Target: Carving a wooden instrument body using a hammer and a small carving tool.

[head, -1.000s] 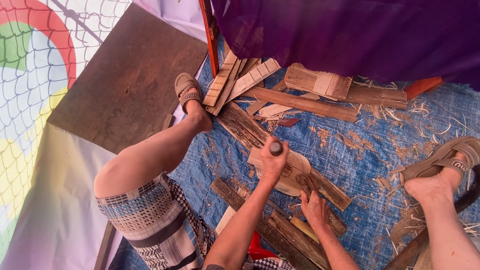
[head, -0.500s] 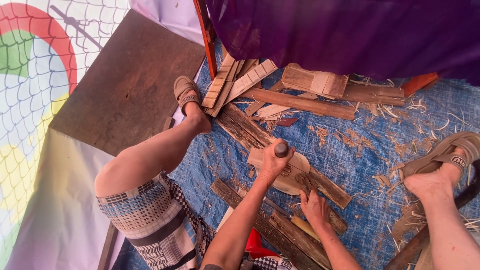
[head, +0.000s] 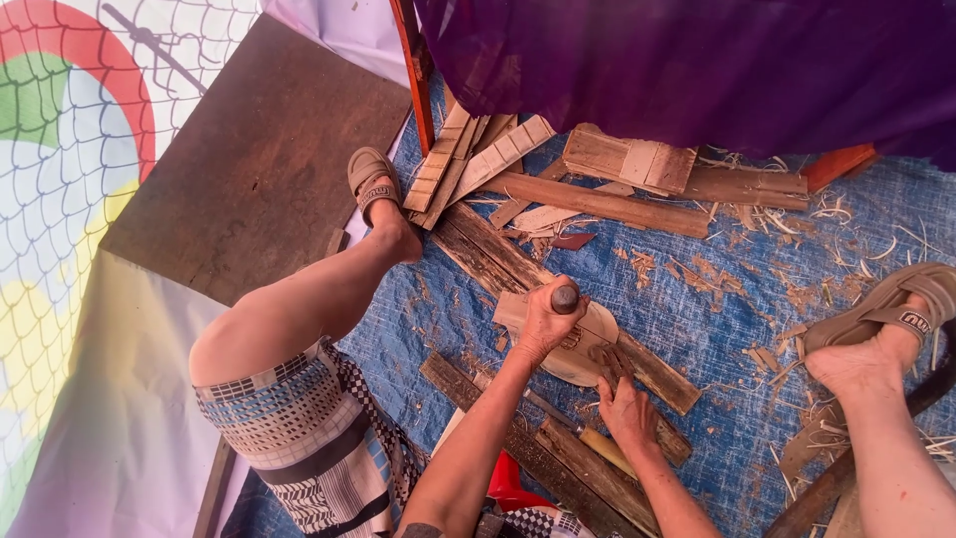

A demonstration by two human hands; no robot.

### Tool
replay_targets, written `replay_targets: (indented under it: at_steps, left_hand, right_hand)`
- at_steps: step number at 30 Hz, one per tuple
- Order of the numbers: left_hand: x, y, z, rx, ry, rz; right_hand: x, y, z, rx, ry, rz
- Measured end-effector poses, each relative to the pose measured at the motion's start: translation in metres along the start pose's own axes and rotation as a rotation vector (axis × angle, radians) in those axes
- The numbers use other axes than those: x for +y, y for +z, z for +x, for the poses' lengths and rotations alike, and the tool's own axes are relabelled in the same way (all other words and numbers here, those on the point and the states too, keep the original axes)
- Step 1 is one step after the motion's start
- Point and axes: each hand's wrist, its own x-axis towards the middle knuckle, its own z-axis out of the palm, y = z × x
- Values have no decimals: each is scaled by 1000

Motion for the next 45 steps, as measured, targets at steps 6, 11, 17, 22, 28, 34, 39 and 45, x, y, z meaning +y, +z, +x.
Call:
replay_targets:
  at_steps: [6, 11, 17, 22, 28, 34, 39, 45]
  left_hand:
    - [-4, -2, -6, 10, -41, -60]
    - [-4, -6, -7, 55, -70, -91]
    - [-42, 17, -14, 65, -56, -5]
    - [-41, 23, -13, 119, -49, 81]
    - [-54, 36, -21, 124, -76, 43]
    - [-56, 30, -23, 75, -74, 52]
    - [-55, 20, -21, 49, -92, 121]
    - [-43, 28, -24, 12, -182, 30]
  right_hand:
    - [-7, -9, -3, 6, 6, -9]
    - [-14, -23, -1, -11, 47, 61]
    - [-59, -117, 6, 75, -167, 340]
    - [-170, -300, -42, 470, -604, 623]
    - [-186, -311, -60, 456, -1032, 563]
    - [-174, -304, -66, 189, -506, 346]
    - [-138, -327, -71, 689, -755, 581]
    - [-148, -257, -38, 174, -472, 237]
